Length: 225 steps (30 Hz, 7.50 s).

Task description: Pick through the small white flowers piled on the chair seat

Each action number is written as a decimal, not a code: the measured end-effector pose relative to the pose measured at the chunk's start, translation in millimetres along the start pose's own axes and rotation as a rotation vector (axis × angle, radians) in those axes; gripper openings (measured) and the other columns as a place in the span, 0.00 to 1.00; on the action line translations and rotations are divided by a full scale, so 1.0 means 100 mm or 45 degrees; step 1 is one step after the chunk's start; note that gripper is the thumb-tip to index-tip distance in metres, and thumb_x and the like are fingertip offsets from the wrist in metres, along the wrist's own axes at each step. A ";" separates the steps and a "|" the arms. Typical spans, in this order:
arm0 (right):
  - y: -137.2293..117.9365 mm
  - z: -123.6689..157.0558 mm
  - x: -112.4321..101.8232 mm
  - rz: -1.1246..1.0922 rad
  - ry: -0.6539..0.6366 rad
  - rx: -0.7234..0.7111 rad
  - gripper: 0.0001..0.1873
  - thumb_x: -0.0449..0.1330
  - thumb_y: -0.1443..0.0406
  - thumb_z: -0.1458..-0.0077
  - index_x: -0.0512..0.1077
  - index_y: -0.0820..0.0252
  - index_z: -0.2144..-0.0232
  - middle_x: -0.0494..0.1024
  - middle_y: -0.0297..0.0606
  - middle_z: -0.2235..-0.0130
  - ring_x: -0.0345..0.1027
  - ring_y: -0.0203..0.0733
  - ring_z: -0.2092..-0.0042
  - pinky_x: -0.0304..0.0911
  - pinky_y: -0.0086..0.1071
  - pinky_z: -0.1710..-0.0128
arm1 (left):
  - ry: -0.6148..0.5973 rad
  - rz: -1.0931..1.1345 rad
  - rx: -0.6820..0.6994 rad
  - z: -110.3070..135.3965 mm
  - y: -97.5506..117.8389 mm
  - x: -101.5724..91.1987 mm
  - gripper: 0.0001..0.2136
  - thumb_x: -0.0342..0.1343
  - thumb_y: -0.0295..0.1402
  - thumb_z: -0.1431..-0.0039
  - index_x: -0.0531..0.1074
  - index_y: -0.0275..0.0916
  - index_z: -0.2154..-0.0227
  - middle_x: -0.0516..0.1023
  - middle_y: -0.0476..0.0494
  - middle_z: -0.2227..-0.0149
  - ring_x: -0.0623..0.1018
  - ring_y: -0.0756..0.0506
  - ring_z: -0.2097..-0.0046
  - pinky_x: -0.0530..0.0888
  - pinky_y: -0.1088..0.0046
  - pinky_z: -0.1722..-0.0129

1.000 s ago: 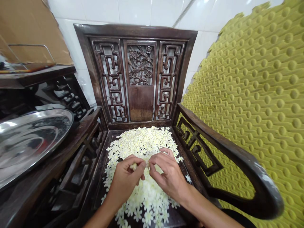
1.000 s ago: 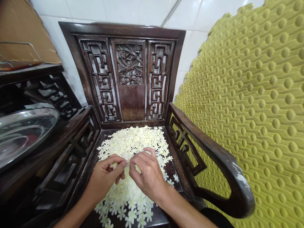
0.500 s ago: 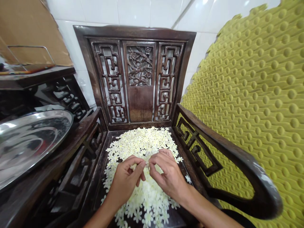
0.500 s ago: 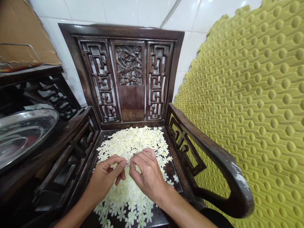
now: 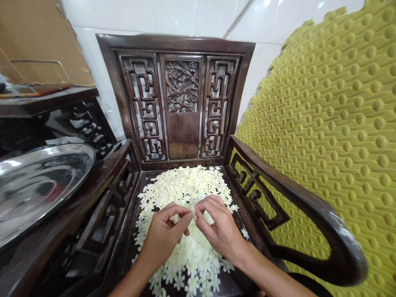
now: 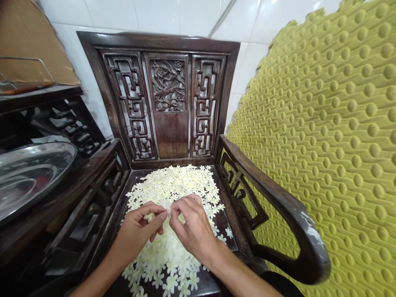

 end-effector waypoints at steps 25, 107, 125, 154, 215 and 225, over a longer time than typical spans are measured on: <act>0.13 -0.03 0.03 -0.073 -0.232 0.249 0.15 0.53 0.65 0.33 0.70 0.58 0.73 0.75 0.32 0.74 0.68 0.38 0.69 0.60 0.32 0.64 | 0.153 -0.095 -0.161 -0.03 -0.10 -0.06 0.07 0.59 0.35 0.45 0.73 0.38 0.74 0.73 0.52 0.83 0.66 0.52 0.82 0.62 0.78 0.81; 0.20 -0.01 0.08 -0.442 -0.227 0.486 0.10 0.61 0.60 0.39 0.74 0.59 0.69 0.76 0.34 0.68 0.70 0.39 0.63 0.64 0.32 0.61 | 0.023 0.008 0.033 -0.02 -0.15 0.02 0.08 0.62 0.36 0.42 0.82 0.38 0.65 0.83 0.44 0.69 0.82 0.43 0.66 0.79 0.69 0.64; 0.00 0.02 0.02 -0.215 -0.111 0.250 0.07 0.59 0.65 0.38 0.72 0.57 0.69 0.74 0.36 0.68 0.69 0.42 0.63 0.62 0.34 0.63 | 0.000 0.132 -0.028 -0.04 -0.12 -0.02 0.09 0.61 0.37 0.41 0.81 0.37 0.71 0.83 0.43 0.70 0.81 0.43 0.66 0.80 0.68 0.64; -0.02 0.06 0.03 -0.369 -0.065 0.288 0.03 0.60 0.65 0.38 0.69 0.56 0.66 0.73 0.33 0.67 0.69 0.39 0.64 0.64 0.31 0.62 | -0.031 0.066 0.044 0.02 -0.05 -0.01 0.11 0.53 0.39 0.35 0.68 0.39 0.70 0.78 0.51 0.77 0.81 0.47 0.76 0.75 0.74 0.73; 0.07 0.04 0.07 -0.207 -0.051 0.132 0.07 0.55 0.68 0.36 0.74 0.57 0.60 0.76 0.40 0.63 0.70 0.43 0.60 0.65 0.36 0.59 | 0.053 0.550 -0.185 0.01 -0.25 0.11 0.10 0.63 0.37 0.42 0.82 0.35 0.64 0.83 0.40 0.62 0.80 0.42 0.57 0.77 0.62 0.51; 0.08 0.07 0.13 -0.380 -0.165 0.402 0.08 0.58 0.60 0.36 0.73 0.57 0.63 0.76 0.38 0.64 0.70 0.42 0.60 0.64 0.30 0.68 | 0.091 0.653 -0.216 0.03 -0.25 0.13 0.09 0.67 0.36 0.47 0.80 0.34 0.73 0.78 0.46 0.74 0.74 0.50 0.70 0.73 0.74 0.64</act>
Point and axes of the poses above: each hand's wrist, its own z-axis away from the middle knuckle, its own x-axis out of the palm, y = z × x, the point moved 3 cm from there along -z, towards the middle knuckle
